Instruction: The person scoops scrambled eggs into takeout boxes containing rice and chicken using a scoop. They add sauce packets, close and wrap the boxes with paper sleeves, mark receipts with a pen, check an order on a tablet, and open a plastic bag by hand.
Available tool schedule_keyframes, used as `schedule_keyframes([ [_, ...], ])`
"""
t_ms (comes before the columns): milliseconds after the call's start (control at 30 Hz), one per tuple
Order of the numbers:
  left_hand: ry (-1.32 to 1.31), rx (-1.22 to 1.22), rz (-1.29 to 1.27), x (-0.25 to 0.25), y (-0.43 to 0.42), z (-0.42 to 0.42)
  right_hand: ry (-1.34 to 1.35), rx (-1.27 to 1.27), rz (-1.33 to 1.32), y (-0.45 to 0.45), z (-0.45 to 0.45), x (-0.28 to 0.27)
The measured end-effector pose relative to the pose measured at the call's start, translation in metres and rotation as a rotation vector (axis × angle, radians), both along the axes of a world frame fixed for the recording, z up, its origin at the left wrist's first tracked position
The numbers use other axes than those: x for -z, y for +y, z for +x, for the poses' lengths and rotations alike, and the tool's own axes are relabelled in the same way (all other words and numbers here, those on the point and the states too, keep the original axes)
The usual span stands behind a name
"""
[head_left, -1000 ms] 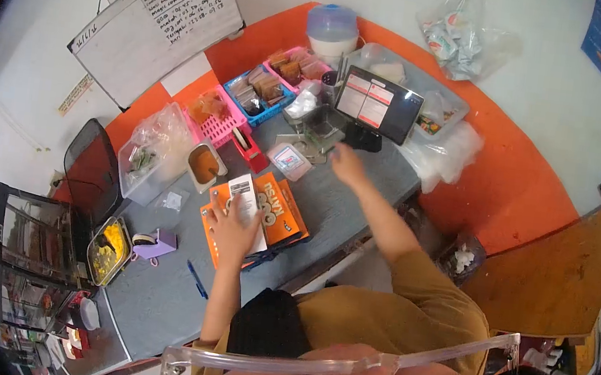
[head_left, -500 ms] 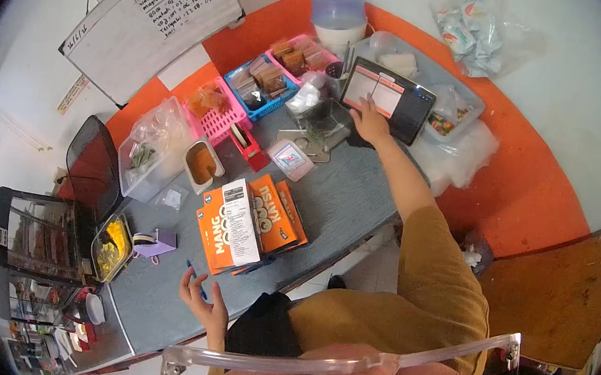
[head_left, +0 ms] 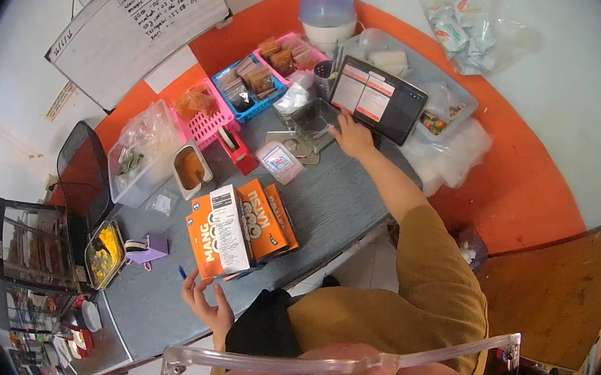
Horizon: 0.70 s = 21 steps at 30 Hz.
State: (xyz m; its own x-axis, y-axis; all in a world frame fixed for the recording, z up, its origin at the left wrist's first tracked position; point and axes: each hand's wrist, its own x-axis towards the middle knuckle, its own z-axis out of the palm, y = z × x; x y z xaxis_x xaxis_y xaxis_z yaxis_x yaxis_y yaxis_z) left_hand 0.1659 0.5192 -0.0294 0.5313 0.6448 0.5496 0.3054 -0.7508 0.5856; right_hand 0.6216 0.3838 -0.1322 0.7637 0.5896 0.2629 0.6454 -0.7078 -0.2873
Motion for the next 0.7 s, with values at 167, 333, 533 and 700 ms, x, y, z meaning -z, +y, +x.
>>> schedule_keyframes([
  [167, -0.013, 0.016, -0.004, -0.001, -0.002, 0.015, 0.059, 0.019, 0.021, -0.001, -0.002, 0.001],
  [333, -0.009, 0.018, -0.002, 0.0, -0.003, 0.022, 0.021, 0.065, 0.061, -0.004, 0.003, 0.002],
  [533, -0.015, 0.017, -0.001, 0.0, -0.002, 0.027, -0.039, -0.009, 0.065, -0.005, 0.005, 0.007],
  [700, -0.038, 0.022, -0.034, 0.0, -0.001, 0.03, -0.038, 0.06, 0.108, -0.003, 0.009, 0.008],
])
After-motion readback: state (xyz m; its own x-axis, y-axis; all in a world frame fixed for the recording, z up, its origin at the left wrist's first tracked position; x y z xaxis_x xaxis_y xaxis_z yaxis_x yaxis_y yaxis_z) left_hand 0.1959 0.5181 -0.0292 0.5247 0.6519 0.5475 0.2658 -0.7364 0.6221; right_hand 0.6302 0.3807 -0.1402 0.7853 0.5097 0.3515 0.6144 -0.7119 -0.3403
